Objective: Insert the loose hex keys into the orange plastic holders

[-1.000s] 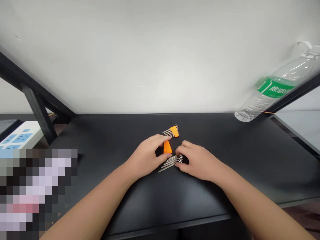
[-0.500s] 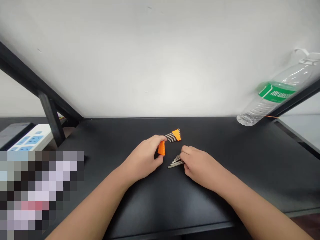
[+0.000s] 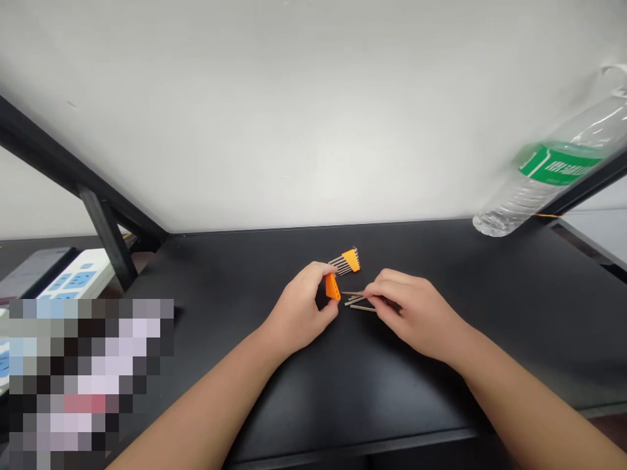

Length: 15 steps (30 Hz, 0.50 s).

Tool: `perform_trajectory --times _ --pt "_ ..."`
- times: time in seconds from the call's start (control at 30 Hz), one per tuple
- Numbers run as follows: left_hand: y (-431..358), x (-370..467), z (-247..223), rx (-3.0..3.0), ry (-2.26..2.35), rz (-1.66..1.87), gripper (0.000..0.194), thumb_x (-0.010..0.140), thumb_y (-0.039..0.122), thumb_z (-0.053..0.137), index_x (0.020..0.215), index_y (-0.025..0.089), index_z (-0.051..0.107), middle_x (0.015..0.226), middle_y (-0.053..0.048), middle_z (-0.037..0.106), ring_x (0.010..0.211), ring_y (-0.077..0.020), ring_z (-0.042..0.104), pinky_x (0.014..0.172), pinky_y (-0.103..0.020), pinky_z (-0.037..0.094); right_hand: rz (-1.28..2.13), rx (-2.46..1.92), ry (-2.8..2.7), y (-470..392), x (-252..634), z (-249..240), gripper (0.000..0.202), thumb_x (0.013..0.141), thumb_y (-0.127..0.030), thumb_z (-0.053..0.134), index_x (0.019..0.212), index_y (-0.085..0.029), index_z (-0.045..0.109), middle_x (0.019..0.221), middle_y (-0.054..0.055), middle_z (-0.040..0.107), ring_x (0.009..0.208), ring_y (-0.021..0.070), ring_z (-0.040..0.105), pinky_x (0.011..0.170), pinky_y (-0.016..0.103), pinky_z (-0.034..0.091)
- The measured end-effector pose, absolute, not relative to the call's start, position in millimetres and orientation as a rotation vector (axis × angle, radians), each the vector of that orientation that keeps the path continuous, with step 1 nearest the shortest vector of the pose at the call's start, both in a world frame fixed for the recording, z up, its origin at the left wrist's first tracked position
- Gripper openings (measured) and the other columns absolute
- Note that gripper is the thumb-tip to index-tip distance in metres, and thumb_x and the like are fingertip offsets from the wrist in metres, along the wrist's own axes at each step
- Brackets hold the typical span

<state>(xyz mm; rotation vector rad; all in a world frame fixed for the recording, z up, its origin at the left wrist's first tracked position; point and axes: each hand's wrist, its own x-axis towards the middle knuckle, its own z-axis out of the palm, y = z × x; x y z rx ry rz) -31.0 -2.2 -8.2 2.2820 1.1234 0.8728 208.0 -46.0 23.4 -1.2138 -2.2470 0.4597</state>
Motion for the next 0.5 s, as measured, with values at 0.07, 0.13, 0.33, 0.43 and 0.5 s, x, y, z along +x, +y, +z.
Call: perform_trajectory --times 0.07,0.13,0.33,0.43,0.5 --pt "-3.0 -30.5 -7.8 2.269 1.125 0.881 0.047 0.081 0.010 0.064 0.124 0.024 0.054 0.113 -0.004 0.066 0.099 -0.0196 0.067 0.087 -0.035 0.057 0.500 -1.122 -2.211 -46.5 208.7 25.4 0.021 0.102 -0.015 0.051 0.103 -0.022 0.070 0.091 0.004 0.066 0.078 0.0142 0.060 0.069 0.027 0.046" --pt "-3.5 -30.5 -7.7 2.258 1.130 0.885 0.046 0.082 0.011 0.063 0.125 0.024 0.054 0.114 -0.005 0.066 0.101 -0.0199 0.066 0.088 -0.036 0.056 0.501 -1.071 -2.191 -47.5 208.9 26.8 0.022 0.103 -0.016 0.050 0.106 -0.022 0.070 0.092 0.005 0.068 0.080 0.0154 0.062 0.071 0.028 0.049" --pt "-3.8 -32.5 -6.8 2.240 1.164 0.842 0.045 0.080 0.015 0.067 0.123 0.024 0.056 0.106 -0.002 0.068 0.093 -0.0188 0.067 0.082 -0.034 0.057 0.446 -1.010 -2.173 -48.6 212.9 28.7 0.023 0.103 -0.015 0.050 0.109 -0.023 0.071 0.096 0.005 0.071 0.084 0.0158 0.065 0.073 0.028 0.051" --pt "-3.4 -33.0 -6.3 2.180 1.165 0.821 0.044 0.080 0.016 0.069 0.122 0.024 0.058 0.103 -0.001 0.070 0.091 -0.0181 0.068 0.082 -0.034 0.057 0.457 -0.939 -2.223 -47.0 216.5 29.5 0.026 0.103 -0.012 0.048 0.112 -0.023 0.070 0.094 0.004 0.070 0.082 0.0145 0.065 0.072 0.027 0.050" --pt "-2.9 -32.8 -6.5 2.135 1.167 0.831 0.045 0.079 0.017 0.071 0.121 0.025 0.060 0.105 -0.001 0.071 0.094 -0.0185 0.069 0.086 -0.035 0.058 0.465 -0.899 -2.260 -45.9 219.1 30.5 0.028 0.103 -0.011 0.046 0.112 -0.023 0.070 0.093 0.004 0.070 0.080 0.0140 0.064 0.070 0.026 0.050"
